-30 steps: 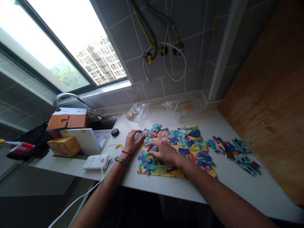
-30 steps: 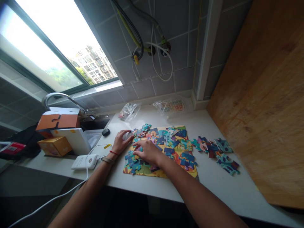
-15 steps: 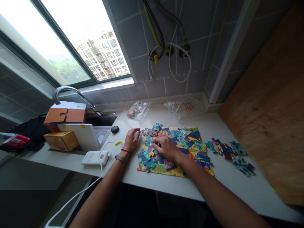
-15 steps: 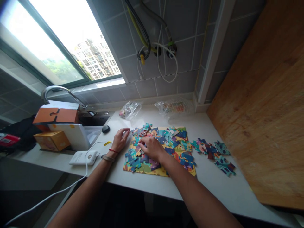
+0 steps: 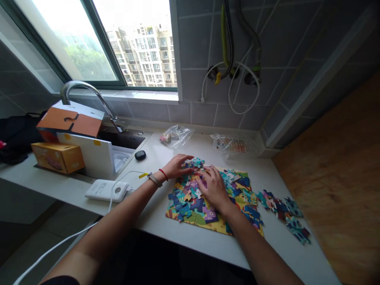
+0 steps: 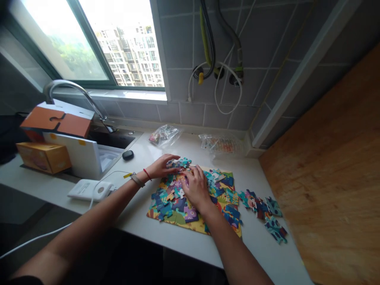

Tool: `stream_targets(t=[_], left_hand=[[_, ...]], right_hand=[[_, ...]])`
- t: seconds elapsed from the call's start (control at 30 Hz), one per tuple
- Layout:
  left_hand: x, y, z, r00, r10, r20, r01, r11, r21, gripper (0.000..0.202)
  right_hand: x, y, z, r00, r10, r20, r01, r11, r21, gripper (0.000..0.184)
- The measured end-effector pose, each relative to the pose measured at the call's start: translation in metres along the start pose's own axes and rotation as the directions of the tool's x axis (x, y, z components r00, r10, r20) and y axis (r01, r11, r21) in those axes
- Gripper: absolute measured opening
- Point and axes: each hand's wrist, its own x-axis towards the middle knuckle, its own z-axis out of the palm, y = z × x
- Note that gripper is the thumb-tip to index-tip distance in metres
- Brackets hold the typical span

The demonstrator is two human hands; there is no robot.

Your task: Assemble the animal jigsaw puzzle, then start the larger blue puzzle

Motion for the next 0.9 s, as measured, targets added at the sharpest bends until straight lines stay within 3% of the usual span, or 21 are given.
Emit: stream_targets(t=[0.1,0.4,0.53,0.73,0.83,0.9], left_hand=[[0.005,-0.001,0.0,0.994,0.058,0.096,-0.053,0.997,-0.058,0.055],[-0.007,0.001,0.003,1.0,0.005,0.021,0.001,0.969,-0.248,0.041],[-0.006,0.0,0.002,0.998,-0.021,-0.064,-0.004,0.93,-0.367,0.031],[-0.005,0.005,-0.001,0.972,-0.225,-0.068,0.114,0.703,-0.702,0.044],[-0.005,0.014,-0.001,0.961,-0.272,-0.052,0.134,0.622,-0.771,0.044],[-0.006,0.02,0.001,0.956,-0.29,-0.041,0.14,0.576,-0.805,0.045]], right_hand=[[-0.001,0.004,0.002,0.999,0.015,0.031,-0.014,0.999,-0.03,0.036],[-0.003,0.003,-0.002,0.993,0.014,0.119,-0.01,0.999,-0.036,0.035],[-0.002,0.0,-0.006,0.99,0.031,0.134,-0.027,0.999,-0.026,0.033],[0.004,-0.007,-0.014,0.996,0.077,0.037,-0.082,0.983,0.162,0.025],[0.006,-0.008,-0.017,0.989,0.149,-0.006,-0.139,0.94,0.312,0.021],[0.006,-0.008,-0.017,0.977,0.212,0.031,-0.207,0.894,0.397,0.026]])
